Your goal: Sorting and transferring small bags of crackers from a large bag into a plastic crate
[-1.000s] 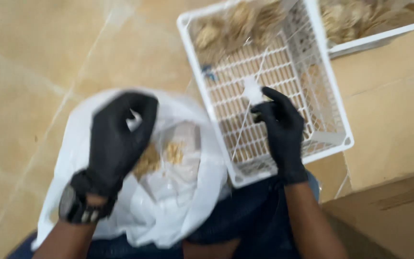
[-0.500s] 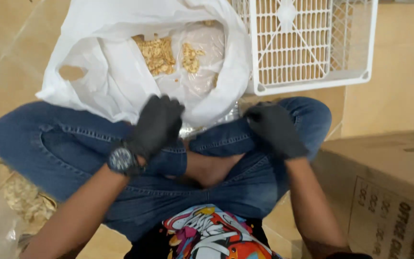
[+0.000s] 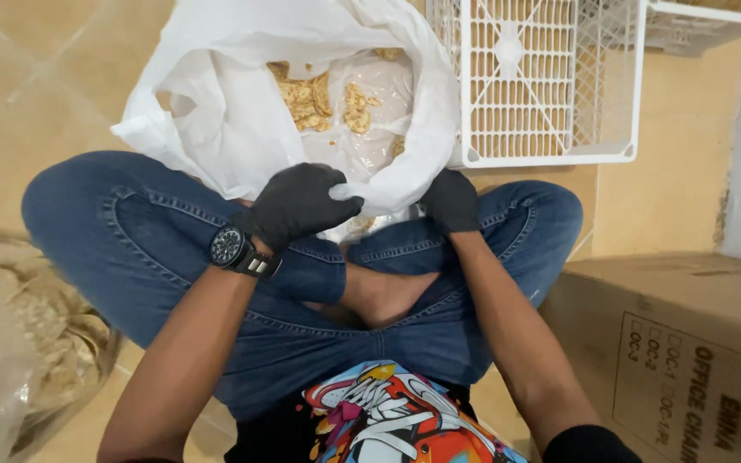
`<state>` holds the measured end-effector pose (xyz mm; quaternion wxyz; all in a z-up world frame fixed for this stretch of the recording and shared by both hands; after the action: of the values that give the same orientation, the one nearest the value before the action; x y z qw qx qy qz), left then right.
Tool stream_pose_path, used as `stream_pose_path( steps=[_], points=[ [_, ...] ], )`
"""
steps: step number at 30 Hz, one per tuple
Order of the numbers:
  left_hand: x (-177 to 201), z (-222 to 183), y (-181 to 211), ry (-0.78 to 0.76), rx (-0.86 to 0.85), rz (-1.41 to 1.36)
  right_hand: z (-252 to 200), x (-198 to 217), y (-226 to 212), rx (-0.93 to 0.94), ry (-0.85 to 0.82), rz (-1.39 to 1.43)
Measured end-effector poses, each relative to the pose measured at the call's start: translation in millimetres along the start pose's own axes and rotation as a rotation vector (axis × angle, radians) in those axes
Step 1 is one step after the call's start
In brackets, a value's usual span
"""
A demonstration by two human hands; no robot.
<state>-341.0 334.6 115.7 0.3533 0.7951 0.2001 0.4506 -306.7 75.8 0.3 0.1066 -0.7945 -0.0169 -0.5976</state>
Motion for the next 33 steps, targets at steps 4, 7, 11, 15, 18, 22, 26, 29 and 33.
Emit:
stream_pose_path(
  steps=[4, 7, 11, 15, 18, 22, 26, 29, 33],
  points=[
    [2, -9, 2, -0.106, 0.037, -0.191, 1, -8, 11, -0.093, -0.082, -0.025],
    [-12, 2, -23, 0.039, 0.066, -0.108, -14, 11, -3, -0.052, 0.11, -0.095],
    [10, -3, -14, 0.283, -0.03, -0.013, -52, 82, -41, -0.054, 0.218, -0.016],
    [12, 12, -25, 0.418, -0.032, 0.084, -90, 144, -35, -0.086, 0.391, 0.251],
    [20, 29, -25, 0.491, -0.039, 0.347, -112, 182, -26, -0.178, 0.5, 0.492],
    [84, 55, 5, 0.729, 0.043, 0.871, -132, 218, -28, -0.245, 0.641, 0.742],
    [110, 121, -94, 0.734, 0.51, 1.008, -136, 226, -58, -0.266, 0.599, 0.834],
    [127, 107, -105, 0.696, 0.332, 0.656, -133, 210, -57, -0.297, 0.556, 0.928],
    [128, 79, -70, 0.633, -0.176, 0.072, -124, 186, -45, -0.289, 0.45, 0.91]
  ],
)
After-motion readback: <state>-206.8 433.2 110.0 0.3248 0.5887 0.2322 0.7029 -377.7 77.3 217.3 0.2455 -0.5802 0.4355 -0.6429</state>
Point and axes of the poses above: each hand's wrist, its own z-axis towards the middle knuckle, its own x-axis out of the back of the hand, y = z × x, the point moved 4 cm from there along z, towards the middle knuckle, and after that the axes turned 3 degrees about -z, right-handed, at the moved point
